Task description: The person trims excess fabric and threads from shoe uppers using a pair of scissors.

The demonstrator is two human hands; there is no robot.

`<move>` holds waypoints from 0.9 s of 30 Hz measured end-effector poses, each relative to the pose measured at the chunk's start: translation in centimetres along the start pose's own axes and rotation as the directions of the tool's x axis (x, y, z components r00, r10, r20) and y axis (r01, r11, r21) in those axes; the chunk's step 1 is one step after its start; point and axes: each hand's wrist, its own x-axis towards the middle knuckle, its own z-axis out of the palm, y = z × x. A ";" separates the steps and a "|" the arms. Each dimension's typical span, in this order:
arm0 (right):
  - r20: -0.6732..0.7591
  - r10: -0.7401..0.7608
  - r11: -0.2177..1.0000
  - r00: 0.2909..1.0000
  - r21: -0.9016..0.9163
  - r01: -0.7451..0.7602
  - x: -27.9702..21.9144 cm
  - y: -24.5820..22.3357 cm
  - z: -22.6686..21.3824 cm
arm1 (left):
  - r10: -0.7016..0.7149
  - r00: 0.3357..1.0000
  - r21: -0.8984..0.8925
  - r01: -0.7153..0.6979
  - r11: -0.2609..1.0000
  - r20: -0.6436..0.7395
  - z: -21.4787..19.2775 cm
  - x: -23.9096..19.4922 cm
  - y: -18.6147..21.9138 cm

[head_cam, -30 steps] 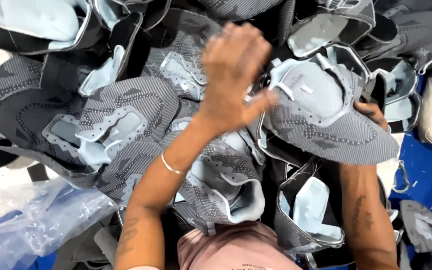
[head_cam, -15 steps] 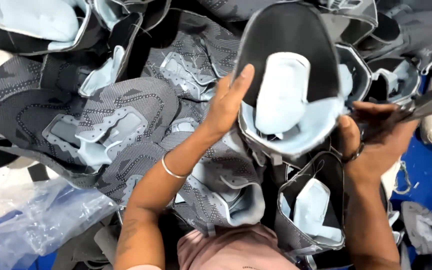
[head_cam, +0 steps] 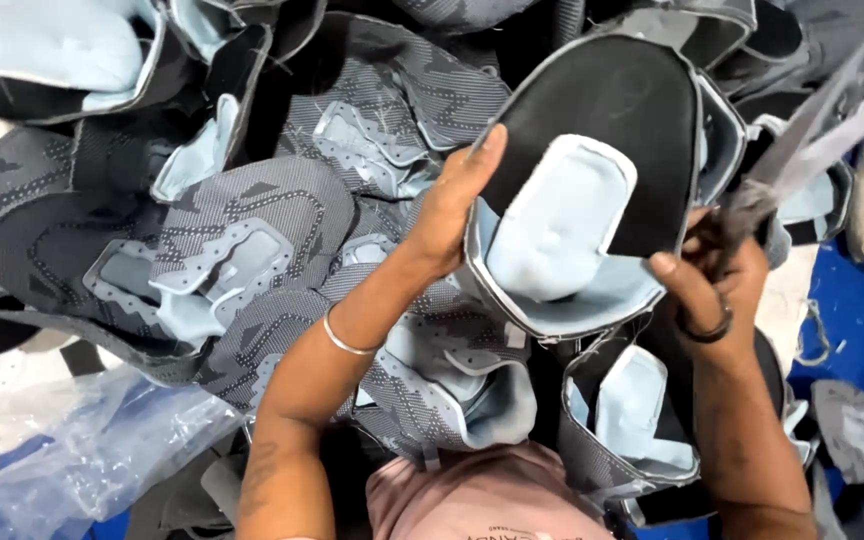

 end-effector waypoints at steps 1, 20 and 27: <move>-0.014 0.001 1.000 1.000 0.000 -0.001 0.0 0.4 -0.6 | -0.011 1.000 0.001 0.011 1.000 0.009 0.0 0.0 0.0; -0.112 0.147 0.973 0.983 -0.162 -0.164 5.0 8.1 0.4 | 0.429 0.903 0.998 -0.031 0.053 0.005 7.9 0.0 6.7; -0.083 0.033 0.948 0.996 -0.314 -0.057 4.1 18.1 -2.4 | 0.310 0.842 0.887 -0.356 -0.296 0.441 19.7 6.6 1.5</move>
